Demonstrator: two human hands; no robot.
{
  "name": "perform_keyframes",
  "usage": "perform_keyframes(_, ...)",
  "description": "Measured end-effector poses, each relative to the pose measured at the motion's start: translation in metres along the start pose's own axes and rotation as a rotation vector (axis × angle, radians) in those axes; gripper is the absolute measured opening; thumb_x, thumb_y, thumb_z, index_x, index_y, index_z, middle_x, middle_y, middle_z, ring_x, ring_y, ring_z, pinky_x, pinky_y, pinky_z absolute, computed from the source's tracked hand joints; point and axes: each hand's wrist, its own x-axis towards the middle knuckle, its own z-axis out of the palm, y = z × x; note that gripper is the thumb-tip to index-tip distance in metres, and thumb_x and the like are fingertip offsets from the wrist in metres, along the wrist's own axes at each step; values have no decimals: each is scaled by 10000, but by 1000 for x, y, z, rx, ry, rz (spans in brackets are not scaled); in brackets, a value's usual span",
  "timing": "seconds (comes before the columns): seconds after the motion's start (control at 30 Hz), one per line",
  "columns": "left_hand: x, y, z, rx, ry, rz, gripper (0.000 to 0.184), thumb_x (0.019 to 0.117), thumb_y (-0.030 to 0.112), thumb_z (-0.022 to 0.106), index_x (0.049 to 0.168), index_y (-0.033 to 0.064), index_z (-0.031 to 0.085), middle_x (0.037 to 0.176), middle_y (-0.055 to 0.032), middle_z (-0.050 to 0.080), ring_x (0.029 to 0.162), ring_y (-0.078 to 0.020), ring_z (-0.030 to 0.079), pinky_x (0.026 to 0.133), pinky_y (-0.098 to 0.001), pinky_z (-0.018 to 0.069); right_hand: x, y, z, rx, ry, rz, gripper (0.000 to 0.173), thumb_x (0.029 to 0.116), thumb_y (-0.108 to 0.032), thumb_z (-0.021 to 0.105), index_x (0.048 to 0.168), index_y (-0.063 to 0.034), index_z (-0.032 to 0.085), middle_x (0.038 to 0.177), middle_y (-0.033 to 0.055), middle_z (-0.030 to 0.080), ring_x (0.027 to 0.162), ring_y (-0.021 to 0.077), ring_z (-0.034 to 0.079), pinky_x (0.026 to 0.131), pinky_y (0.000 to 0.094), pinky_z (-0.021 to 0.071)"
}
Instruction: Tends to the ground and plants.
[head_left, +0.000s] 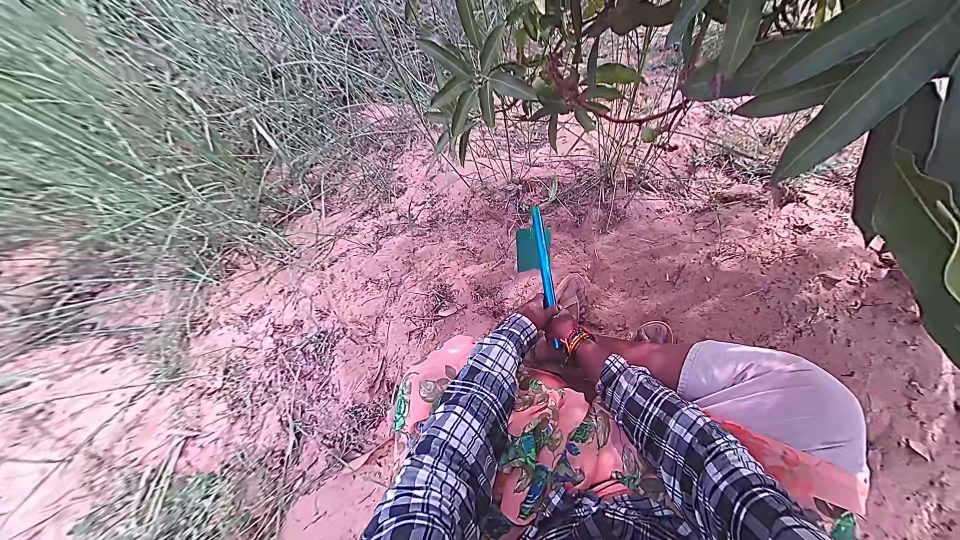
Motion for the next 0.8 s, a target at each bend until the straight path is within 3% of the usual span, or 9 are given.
perform_keyframes(0.07, -6, 5, 3, 5, 67, 125, 501, 1104, 221, 484, 1502, -70, 399, 1426, -326, 534, 1361, -433, 514, 1164, -544, 360, 1, 3, -5, -14, 106, -142, 146, 1024, -105, 552, 1079, 26, 584, 744, 43, 537, 577, 118, 511, 579, 301, 483)
perform_keyframes(0.2, 7, 30, 12, -125, 209, 373, 619, 1083, 157, 523, 1584, -69, 240, 1470, -316, 497, 1353, -404, 524, 1172, -498, 370, -13, -36, -46, -95, 282, -402, 314, 1025, -81, 538, 1288, 88, 571, 989, 189, 666, 786, 200, 635, 757, 374, 547)
perform_keyframes(0.3, 68, 31, 49, -363, 352, 727, 733, 1045, 267, 569, 1625, 14, 198, 1512, -262, 462, 1337, -321, 525, 1141, -461, 417, -75, -94, -86, -464, 276, -286, 261, 1010, 57, 539, 1230, 193, 572, 1210, 331, 611, 1067, 319, 592, 992, 361, 468)
perform_keyframes(0.4, 106, 44, 90, -521, 356, 909, 681, 1047, 293, 547, 1626, 76, 261, 1651, -194, 303, 1450, -274, 436, 1178, -426, 407, -112, -141, -118, -739, 271, 59, 343, 1004, 59, 566, 1334, 153, 554, 1413, 307, 557, 1328, 356, 537, 1152, 435, 358)
perform_keyframes(0.47, 110, 41, 113, -473, 310, 812, 623, 1064, 252, 544, 1601, 41, 311, 1642, -218, 316, 1419, -310, 478, 1148, -420, 434, -90, -111, -159, -687, 214, -45, 219, 1035, -13, 560, 1186, 142, 599, 1092, 243, 647, 970, 239, 629, 914, 314, 499)
perform_keyframes(0.53, 116, 22, 132, -341, 177, 601, 630, 1090, 302, 498, 1611, 30, 274, 1589, -229, 406, 1399, -312, 510, 1161, -414, 422, -49, -55, -194, -381, 174, -97, 168, 1075, -142, 534, 1021, 16, 551, 732, 8, 462, 559, 51, 436, 534, 189, 416)
perform_keyframes(0.6, 124, 4, 142, -241, 32, 438, 654, 1094, 363, 466, 1632, 77, 231, 1530, -176, 511, 1349, -281, 569, 1154, -444, 431, -35, -42, -204, -216, 97, 160, 231, 1111, -273, 483, 1164, -57, 545, 750, -46, 426, 552, 45, 400, 555, 207, 413)
perform_keyframes(0.67, 119, 3, 144, -297, -50, 445, 582, 1093, 296, 485, 1604, 90, 300, 1421, -188, 597, 1183, -279, 670, 1035, -443, 521, -8, -21, -202, -123, 102, 178, 174, 1087, -271, 514, 1005, -118, 520, 647, -82, 420, 467, 10, 392, 472, 171, 413)
perform_keyframes(0.8, 110, -2, 144, -331, -79, 484, 566, 1069, 211, 530, 1572, 37, 339, 1351, -220, 630, 1103, -280, 695, 996, -428, 537, -15, -29, -175, -83, 192, 177, 108, 1071, -171, 532, 1098, -69, 554, 693, -52, 419, 490, 36, 379, 463, 186, 373)
